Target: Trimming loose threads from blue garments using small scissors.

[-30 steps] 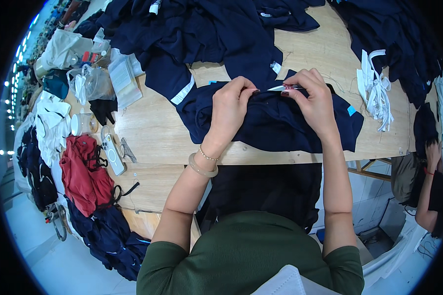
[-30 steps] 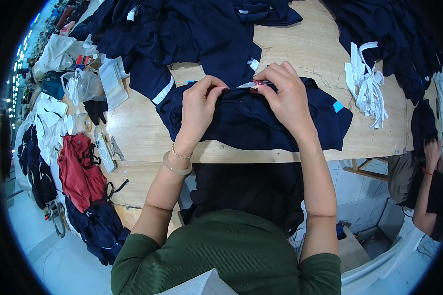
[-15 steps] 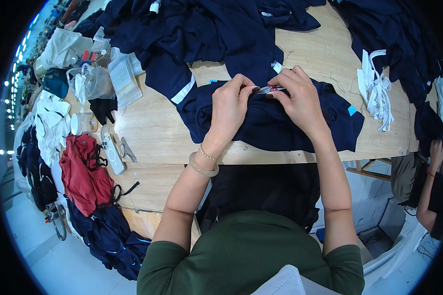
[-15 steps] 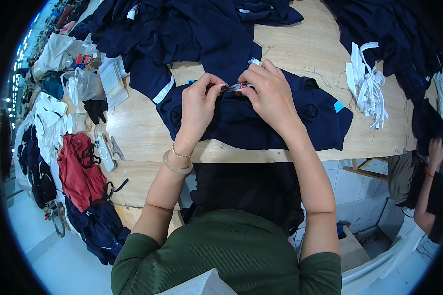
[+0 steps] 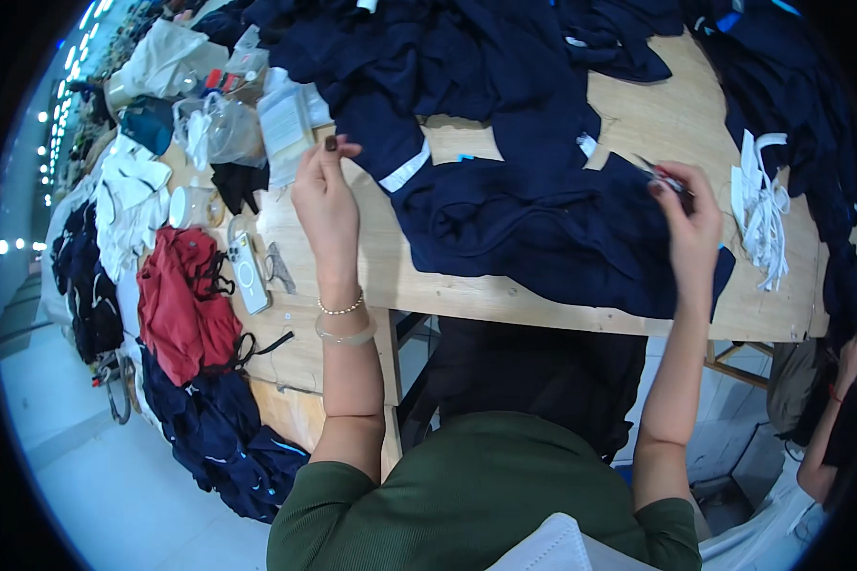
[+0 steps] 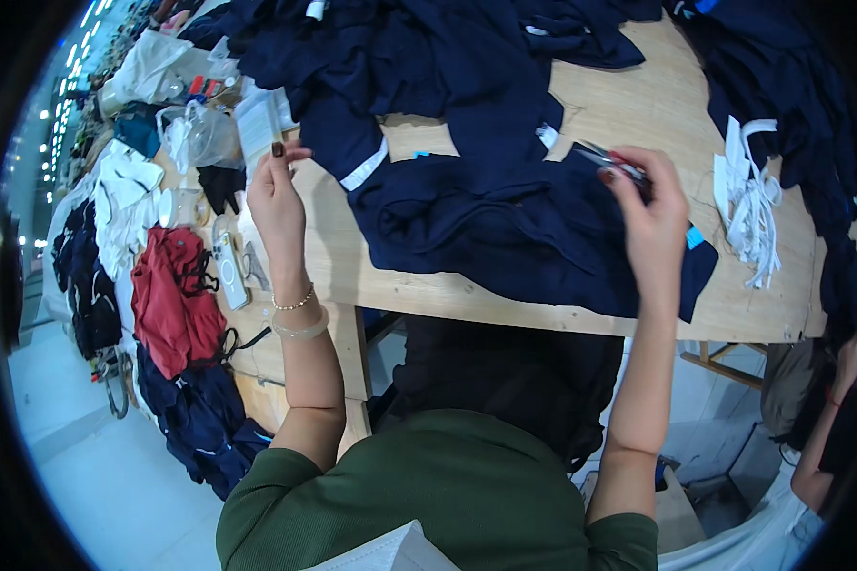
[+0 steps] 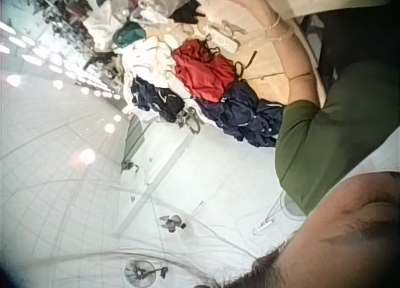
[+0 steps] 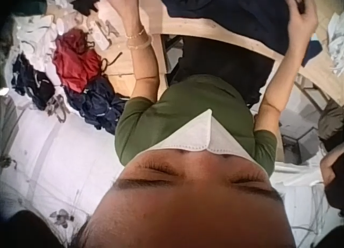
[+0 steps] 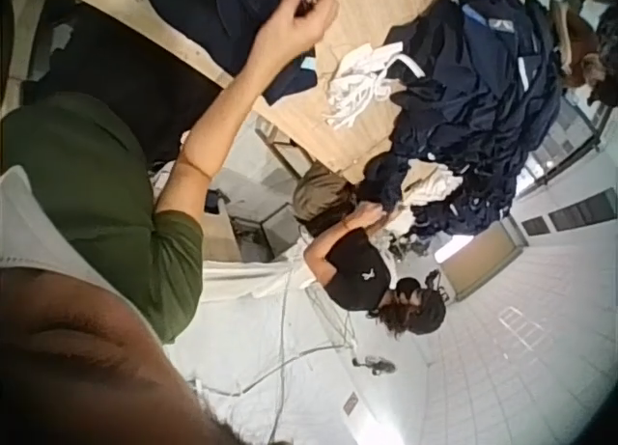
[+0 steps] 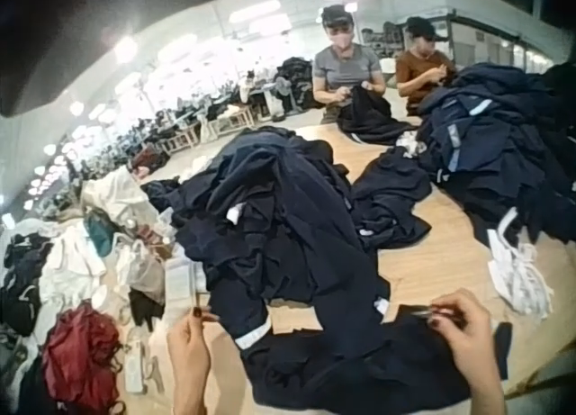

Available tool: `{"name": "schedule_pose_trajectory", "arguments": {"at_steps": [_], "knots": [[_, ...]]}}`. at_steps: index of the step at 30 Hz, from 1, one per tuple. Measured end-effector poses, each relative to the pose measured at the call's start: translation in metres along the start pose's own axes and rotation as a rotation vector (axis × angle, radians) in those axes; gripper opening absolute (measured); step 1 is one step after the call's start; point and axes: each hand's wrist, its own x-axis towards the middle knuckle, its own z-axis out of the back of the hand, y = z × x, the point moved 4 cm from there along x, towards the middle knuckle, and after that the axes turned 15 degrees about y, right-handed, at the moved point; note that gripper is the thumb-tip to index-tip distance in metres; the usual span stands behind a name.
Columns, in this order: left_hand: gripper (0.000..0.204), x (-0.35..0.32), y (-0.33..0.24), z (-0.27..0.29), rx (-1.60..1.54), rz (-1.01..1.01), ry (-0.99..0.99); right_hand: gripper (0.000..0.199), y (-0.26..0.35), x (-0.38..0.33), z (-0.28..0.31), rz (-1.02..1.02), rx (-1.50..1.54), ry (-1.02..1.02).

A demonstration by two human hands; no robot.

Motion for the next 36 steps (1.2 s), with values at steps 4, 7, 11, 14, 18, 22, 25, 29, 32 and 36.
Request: {"name": "schedule_pose_trajectory", "arguments": {"at_steps": [4, 7, 11, 14, 18, 22, 25, 29, 32, 36], "knots": [[0.018, -0.025, 0.009, 0.017, 0.278, 0.076, -0.008, 0.018, -0.02, -0.019, 0.023, -0.039, -0.001, -0.066], [0.014, -0.046, -0.012, -0.008, 0.217, -0.108, 0.169, 0.02, -0.023, -0.027, 0.027, -0.033, 0.101, -0.114], [0.019, -0.053, -0.053, -0.045, 0.461, -0.371, 0.354, 0.02, -0.007, -0.024, 0.006, -0.053, 0.13, -0.061], [0.015, -0.048, -0.046, -0.054, 0.48, -0.34, 0.429, 0.02, 0.003, -0.018, -0.009, -0.037, 0.174, 0.011], [0.011, -0.037, -0.02, -0.05, 0.512, -0.373, 0.376, 0.019, 0.017, -0.01, -0.032, 0.006, 0.222, 0.109], [0.009, -0.034, -0.005, -0.04, 0.159, -0.128, 0.29, 0.018, 0.026, -0.004, -0.052, 0.015, 0.301, 0.189], [0.011, -0.046, -0.008, -0.031, 0.051, -0.015, 0.13, 0.018, 0.027, 0.004, -0.076, -0.096, 0.433, 0.26], [0.017, -0.071, -0.014, -0.038, 0.088, 0.016, 0.122, 0.014, 0.032, 0.005, -0.124, -0.163, 0.354, 0.425], [0.021, -0.083, -0.016, -0.055, 0.031, 0.044, 0.163, 0.016, 0.024, 0.003, -0.155, -0.143, 0.57, 0.409], [0.021, -0.089, -0.012, -0.064, -0.054, 0.077, 0.136, 0.02, 0.028, 0.008, -0.171, -0.166, 0.512, 0.409]]}}
